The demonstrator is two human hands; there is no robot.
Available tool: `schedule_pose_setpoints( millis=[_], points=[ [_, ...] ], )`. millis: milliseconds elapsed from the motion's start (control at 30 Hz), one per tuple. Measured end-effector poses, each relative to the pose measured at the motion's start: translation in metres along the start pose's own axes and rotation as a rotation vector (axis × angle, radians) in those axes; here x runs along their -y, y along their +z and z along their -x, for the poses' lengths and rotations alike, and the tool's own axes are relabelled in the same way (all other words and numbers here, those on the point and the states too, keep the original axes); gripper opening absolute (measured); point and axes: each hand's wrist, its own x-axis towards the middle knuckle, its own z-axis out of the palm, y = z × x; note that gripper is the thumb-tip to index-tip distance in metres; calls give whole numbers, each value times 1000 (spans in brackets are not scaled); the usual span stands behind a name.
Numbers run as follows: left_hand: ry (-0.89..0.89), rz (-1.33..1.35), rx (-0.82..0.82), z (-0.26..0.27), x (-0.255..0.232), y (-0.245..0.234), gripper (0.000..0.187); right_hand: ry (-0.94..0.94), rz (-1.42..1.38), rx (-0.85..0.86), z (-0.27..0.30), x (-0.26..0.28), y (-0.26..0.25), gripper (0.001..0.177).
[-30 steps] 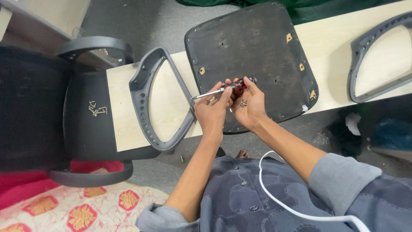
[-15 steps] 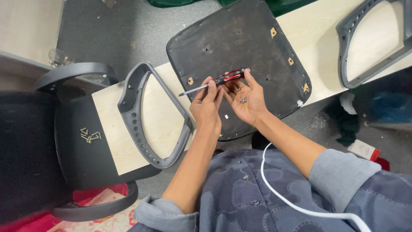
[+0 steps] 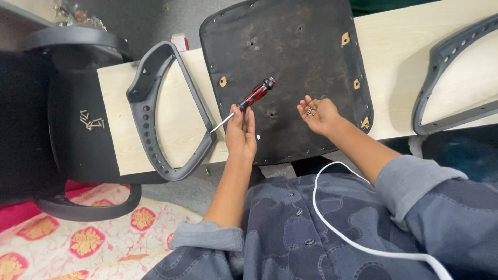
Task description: The person uses a screwdriver to attach a black plastic frame to a chair seat base. They pick up screws, align the frame, and tighten multiple screws to secure the frame to the seat.
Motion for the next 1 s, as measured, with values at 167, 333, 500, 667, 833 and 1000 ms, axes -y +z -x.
schedule_pose_setpoints(
  millis=[167,333,500,667,833,1000],
  points=[
    [-15,-29,-99,1,2,-28,38,-47,122,-54,6,10,21,27],
    [7,-116,-85,5,-12,-42,39,-287,701,-44,13,4,50,21],
    [12,-166,-129,5,-23,-44,41,-774,1576,12,21,10,62,18],
    [20,-138,-122,7,-20,-43,44,-865,1630,54,20,15,78,16],
    [20,-124,-122,13,-14,-40,44,-810,1717,59,21,18,89,19],
    [18,-125,-116,17,-15,-38,44,-856,1819,180,21,26,92,20]
  ],
)
